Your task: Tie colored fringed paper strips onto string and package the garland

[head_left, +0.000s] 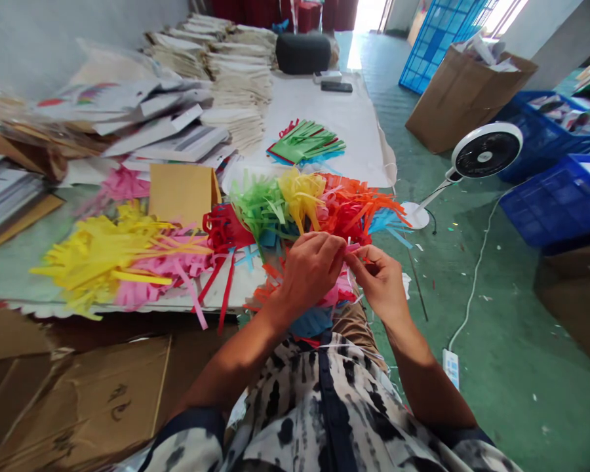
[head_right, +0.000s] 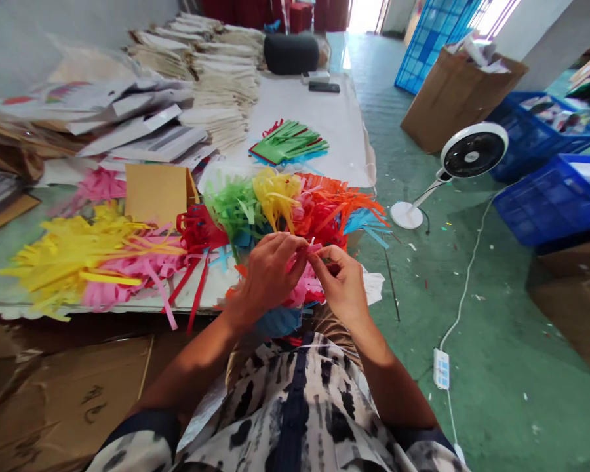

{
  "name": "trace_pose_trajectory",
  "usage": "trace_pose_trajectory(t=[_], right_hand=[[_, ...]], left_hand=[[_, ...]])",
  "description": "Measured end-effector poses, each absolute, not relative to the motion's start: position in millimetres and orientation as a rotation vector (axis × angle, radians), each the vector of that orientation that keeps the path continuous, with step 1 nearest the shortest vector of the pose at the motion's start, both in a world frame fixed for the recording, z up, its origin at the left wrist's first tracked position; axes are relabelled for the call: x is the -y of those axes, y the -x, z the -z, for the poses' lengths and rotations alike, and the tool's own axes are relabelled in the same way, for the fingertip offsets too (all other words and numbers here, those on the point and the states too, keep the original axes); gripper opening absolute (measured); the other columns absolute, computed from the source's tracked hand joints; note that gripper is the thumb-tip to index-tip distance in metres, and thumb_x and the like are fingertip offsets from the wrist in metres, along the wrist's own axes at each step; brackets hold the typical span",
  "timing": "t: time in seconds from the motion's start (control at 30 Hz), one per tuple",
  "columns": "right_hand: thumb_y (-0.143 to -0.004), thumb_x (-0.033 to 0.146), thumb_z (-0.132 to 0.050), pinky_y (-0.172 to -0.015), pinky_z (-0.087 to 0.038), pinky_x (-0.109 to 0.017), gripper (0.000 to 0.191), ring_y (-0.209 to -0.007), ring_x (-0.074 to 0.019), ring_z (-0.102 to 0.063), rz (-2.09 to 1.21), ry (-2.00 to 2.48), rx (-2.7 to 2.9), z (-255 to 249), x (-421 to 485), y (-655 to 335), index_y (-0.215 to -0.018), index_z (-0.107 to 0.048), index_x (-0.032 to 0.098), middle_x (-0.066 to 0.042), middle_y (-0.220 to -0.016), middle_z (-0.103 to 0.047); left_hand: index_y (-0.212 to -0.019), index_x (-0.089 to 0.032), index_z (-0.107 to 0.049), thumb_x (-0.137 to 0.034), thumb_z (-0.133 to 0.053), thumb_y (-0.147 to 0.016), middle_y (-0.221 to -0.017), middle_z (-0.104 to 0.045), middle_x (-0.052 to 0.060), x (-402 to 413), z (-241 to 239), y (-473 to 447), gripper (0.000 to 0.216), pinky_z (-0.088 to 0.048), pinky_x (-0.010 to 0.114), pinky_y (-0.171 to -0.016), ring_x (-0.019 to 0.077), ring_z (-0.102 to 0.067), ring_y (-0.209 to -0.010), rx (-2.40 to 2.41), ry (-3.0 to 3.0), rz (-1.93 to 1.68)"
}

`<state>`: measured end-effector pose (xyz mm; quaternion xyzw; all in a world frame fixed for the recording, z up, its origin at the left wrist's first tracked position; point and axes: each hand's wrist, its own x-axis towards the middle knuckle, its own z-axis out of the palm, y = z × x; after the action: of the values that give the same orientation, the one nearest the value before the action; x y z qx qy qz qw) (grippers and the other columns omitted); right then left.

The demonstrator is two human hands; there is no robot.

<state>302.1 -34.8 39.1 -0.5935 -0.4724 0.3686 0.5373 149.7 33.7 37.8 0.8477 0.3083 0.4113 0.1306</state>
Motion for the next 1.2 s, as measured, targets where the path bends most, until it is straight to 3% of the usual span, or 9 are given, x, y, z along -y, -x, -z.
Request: trace_pose_trajectory(t=[0.2,0.33,0.47,0.73,0.93,1.2], right_hand=[[-0.092,0.061,-0.076,-0.052,-0.026,-0.027,0.051,-0.056,-0.0110,-0.034,-0.798,1.333,1.076,-41,36,-304,-0.068,-0.053,0.022,0.005,-0.060,-0.045],[-0.095,0.058,-0.074,-0.053,-0.027,-0.027,0.042,-0.056,-0.0113,-0.037,-0.810,1.357,1.110,-43,39,-303,-0.076,-0.064,0.022,0.004,-0.063,-0.054],[-0.097,0.054,-0.073,-0.056,-0.035,-0.027,0.037,-0.059,-0.0120,-0.051,-0.793,1.398,1.148,-46,42,-302,-0.081,-0.069,0.021,0.001,-0.070,-0.068],[-0.099,0.050,-0.071,-0.054,-0.036,-0.026,0.033,-0.055,-0.0109,-0.049,-0.780,1.415,1.176,-48,44,-301,-0.082,-0.067,0.022,0.002,-0.067,-0.067],[-0.101,0.047,-0.069,-0.053,-0.030,-0.026,0.036,-0.054,-0.0100,-0.042,-0.783,1.431,1.205,-44,45,-303,-0.077,-0.059,0.022,0.005,-0.062,-0.059],[-0.101,0.046,-0.068,-0.054,-0.034,-0.027,0.031,-0.056,-0.0111,-0.046,-0.817,1.410,1.200,-39,46,-305,-0.083,-0.061,0.022,0.004,-0.065,-0.060]], left_hand=[[-0.111,-0.022,-0.071,-0.029,-0.067,-0.100,-0.111,-0.074,0.009,-32,-47,-146,0.013,-0.057,0.035,-0.091,0.0210,-0.072,-0.104,-0.604,-2.153,-1.158],[-0.100,-0.020,-0.072,-0.043,-0.070,-0.100,-0.097,-0.075,0.004,-34,-47,-151,0.023,-0.058,0.029,-0.077,0.0161,-0.074,-0.083,-0.689,-1.708,-1.104],[-0.112,-0.020,-0.074,-0.048,-0.080,-0.092,-0.096,-0.078,0.005,-38,-48,-156,0.035,-0.059,0.027,-0.074,0.0154,-0.074,-0.081,-0.686,-1.462,-1.003],[-0.103,-0.019,-0.079,-0.044,-0.085,-0.087,-0.100,-0.080,0.006,-41,-51,-159,0.030,-0.059,0.025,-0.078,0.0147,-0.074,-0.087,-0.651,-1.245,-0.930],[-0.114,-0.019,-0.076,-0.038,-0.089,-0.083,-0.104,-0.081,0.007,-40,-53,-159,0.039,-0.061,0.029,-0.085,0.0189,-0.076,-0.096,-0.599,-1.160,-0.870],[-0.109,-0.019,-0.075,-0.029,-0.091,-0.080,-0.097,-0.080,0.005,-40,-52,-159,0.035,-0.064,0.028,-0.083,0.0167,-0.077,-0.090,-0.579,-1.134,-0.903]])
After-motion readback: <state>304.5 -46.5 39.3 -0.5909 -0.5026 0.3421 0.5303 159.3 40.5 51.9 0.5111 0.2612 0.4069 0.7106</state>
